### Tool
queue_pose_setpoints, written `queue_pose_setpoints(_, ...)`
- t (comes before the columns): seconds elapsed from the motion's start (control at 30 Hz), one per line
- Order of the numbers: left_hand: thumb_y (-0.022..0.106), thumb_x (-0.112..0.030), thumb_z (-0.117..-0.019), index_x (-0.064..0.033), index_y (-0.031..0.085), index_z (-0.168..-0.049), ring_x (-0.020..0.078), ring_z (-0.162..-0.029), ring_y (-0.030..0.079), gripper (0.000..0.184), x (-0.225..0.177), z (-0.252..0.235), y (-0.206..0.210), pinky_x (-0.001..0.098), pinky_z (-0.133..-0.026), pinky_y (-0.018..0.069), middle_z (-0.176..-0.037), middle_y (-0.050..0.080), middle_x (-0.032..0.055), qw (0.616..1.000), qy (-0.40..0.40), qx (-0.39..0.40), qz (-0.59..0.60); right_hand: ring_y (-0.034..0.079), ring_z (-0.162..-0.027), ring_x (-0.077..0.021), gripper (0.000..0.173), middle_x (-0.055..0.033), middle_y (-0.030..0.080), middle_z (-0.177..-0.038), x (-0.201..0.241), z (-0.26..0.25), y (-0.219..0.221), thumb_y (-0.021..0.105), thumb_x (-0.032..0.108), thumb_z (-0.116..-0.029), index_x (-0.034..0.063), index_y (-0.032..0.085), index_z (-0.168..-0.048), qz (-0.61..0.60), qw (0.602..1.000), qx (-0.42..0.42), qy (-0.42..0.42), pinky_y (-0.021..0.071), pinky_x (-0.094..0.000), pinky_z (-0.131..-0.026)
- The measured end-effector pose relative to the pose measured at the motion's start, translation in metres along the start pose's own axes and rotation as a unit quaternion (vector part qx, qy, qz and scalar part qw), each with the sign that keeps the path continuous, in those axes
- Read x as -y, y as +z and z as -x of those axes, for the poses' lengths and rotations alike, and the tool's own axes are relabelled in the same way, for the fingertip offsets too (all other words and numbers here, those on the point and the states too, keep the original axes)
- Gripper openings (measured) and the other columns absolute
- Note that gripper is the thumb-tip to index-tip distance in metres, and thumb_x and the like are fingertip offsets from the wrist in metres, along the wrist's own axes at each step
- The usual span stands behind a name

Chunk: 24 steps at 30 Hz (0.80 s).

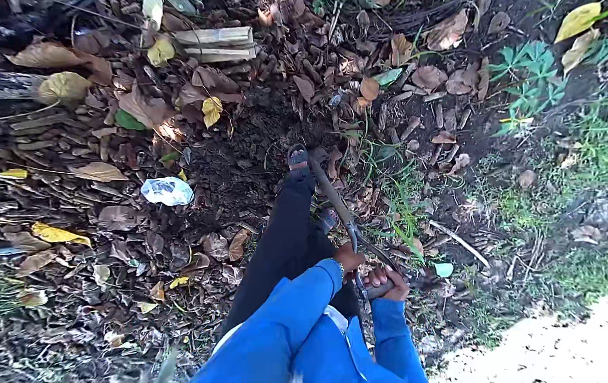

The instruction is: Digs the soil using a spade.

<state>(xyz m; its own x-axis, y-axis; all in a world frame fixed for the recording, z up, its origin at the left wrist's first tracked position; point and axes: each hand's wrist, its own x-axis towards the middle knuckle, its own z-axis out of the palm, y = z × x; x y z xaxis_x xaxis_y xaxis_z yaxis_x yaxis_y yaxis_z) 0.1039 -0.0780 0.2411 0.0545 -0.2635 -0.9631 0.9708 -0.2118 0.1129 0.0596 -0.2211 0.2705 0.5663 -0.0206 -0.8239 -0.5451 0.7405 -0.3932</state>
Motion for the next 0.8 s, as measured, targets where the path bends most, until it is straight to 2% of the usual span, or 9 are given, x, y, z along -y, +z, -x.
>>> queue_pose_setpoints(0.1, 0.072, -0.044, -0.0956, -0.0057, 0.038, -0.153, 0.0366, -0.098, 0.068, 0.076, 0.033, -0.024, 0.033, 0.0547, -0.082, 0.0565, -0.126, 0.062, 0.026, 0.999, 0.001, 0.029, -0.021, 0.055, -0.04, -0.0124, 0.035, 0.0032, 0.053, -0.047, 0.002, -0.006, -0.077, 0.043, 0.021, -0.0956, 0.0176, 0.057, -0.063, 0.032, 0.995, -0.096, 0.006, 0.0527, -0.033, -0.044)
queue_pose_setpoints(0.2, 0.068, -0.047, -0.0978, -0.0022, 0.038, -0.153, 0.0369, -0.108, 0.063, 0.077, 0.035, -0.036, 0.022, 0.0554, -0.09, 0.0518, -0.132, 0.059, 0.0266, 1.0, -0.025, 0.015, 0.0, 0.052, -0.038, -0.0118, 0.034, 0.0034, 0.05, -0.046, -0.007, -0.021, -0.136, 0.036, 0.02, -0.1015, 0.0161, 0.051, -0.072, 0.083, 0.968, -0.23, 0.056, 0.0518, -0.0323, -0.042)
queue_pose_setpoints(0.37, 0.064, -0.051, -0.0989, 0.0009, 0.035, -0.154, 0.0422, -0.138, 0.048, 0.082, 0.012, -0.11, -0.01, 0.0628, -0.107, 0.0422, -0.15, 0.047, 0.0283, 0.996, -0.065, -0.051, 0.032, 0.053, -0.048, -0.0144, 0.021, -0.0016, 0.051, -0.062, -0.034, -0.045, -0.205, 0.057, 0.025, -0.105, 0.0063, 0.054, -0.096, 0.259, 0.861, -0.412, 0.146, 0.0546, -0.0351, -0.05)
queue_pose_setpoints(0.43, 0.068, -0.05, -0.0968, 0.003, 0.033, -0.154, 0.0416, -0.137, 0.048, 0.086, 0.002, -0.152, -0.013, 0.0603, -0.108, 0.0424, -0.149, 0.048, 0.0292, 0.992, -0.08, -0.087, 0.049, 0.047, -0.049, -0.0119, 0.021, -0.0004, 0.048, -0.066, -0.049, -0.057, -0.216, 0.064, 0.026, -0.101, 0.0079, 0.055, -0.097, 0.264, 0.815, -0.503, 0.116, 0.0496, -0.0324, -0.049)
queue_pose_setpoints(0.53, 0.076, -0.046, -0.0914, 0.0044, 0.024, -0.157, 0.0454, -0.136, 0.049, 0.098, 0.01, -0.23, -0.012, 0.0609, -0.108, 0.0444, -0.148, 0.046, 0.0328, 0.974, -0.095, -0.157, 0.13, 0.047, -0.047, -0.0085, 0.011, -0.0007, 0.05, -0.067, -0.065, -0.067, -0.198, 0.064, 0.013, -0.0963, 0.0057, 0.056, -0.097, 0.253, 0.764, -0.592, 0.046, 0.0472, -0.0249, -0.045)
queue_pose_setpoints(0.6, 0.078, -0.035, -0.0917, 0.0019, 0.029, -0.155, 0.0422, -0.127, 0.054, 0.088, 0.014, -0.274, -0.018, 0.0594, -0.101, 0.0489, -0.143, 0.05, 0.0307, 0.943, -0.11, -0.203, 0.238, 0.049, -0.045, -0.0081, 0.007, -0.0008, 0.053, -0.065, -0.074, -0.068, -0.192, 0.063, 0.006, -0.094, 0.005, 0.056, -0.096, 0.24, 0.765, -0.598, -0.007, 0.0488, -0.0237, -0.043)
queue_pose_setpoints(0.67, 0.075, -0.025, -0.0947, -0.0013, 0.043, -0.146, 0.0343, -0.105, 0.062, 0.065, 0.027, -0.292, -0.027, 0.0512, -0.085, 0.0553, -0.126, 0.059, 0.0248, 0.914, -0.103, -0.225, 0.322, 0.051, -0.043, -0.009, 0.009, -0.0001, 0.054, -0.061, -0.084, -0.055, -0.182, 0.063, 0.001, -0.0907, 0.0058, 0.055, -0.095, 0.228, 0.761, -0.604, -0.065, 0.0496, -0.0257, -0.041)
queue_pose_setpoints(0.73, 0.072, -0.016, -0.0948, -0.0019, 0.05, -0.136, 0.0287, -0.09, 0.064, 0.049, 0.032, -0.287, -0.044, 0.046, -0.078, 0.0573, -0.11, 0.063, 0.02, 0.902, -0.065, -0.202, 0.376, 0.054, -0.046, -0.0086, 0.017, 0.0008, 0.057, -0.064, -0.089, -0.046, -0.163, 0.065, -0.004, -0.0878, 0.0033, 0.057, -0.101, 0.247, 0.764, -0.578, -0.144, 0.0524, -0.0269, -0.044)
queue_pose_setpoints(0.8, 0.065, -0.013, -0.0949, -0.0054, 0.052, -0.125, 0.0239, -0.077, 0.062, 0.033, 0.021, -0.266, -0.06, 0.0417, -0.069, 0.0561, -0.094, 0.061, 0.0136, 0.886, -0.029, -0.154, 0.436, 0.059, -0.054, -0.0054, 0.026, 0.0033, 0.061, -0.07, -0.086, -0.031, -0.144, 0.065, -0.009, -0.0756, -0.0002, 0.059, -0.099, 0.313, 0.76, -0.501, -0.273, 0.0566, -0.026, -0.052)
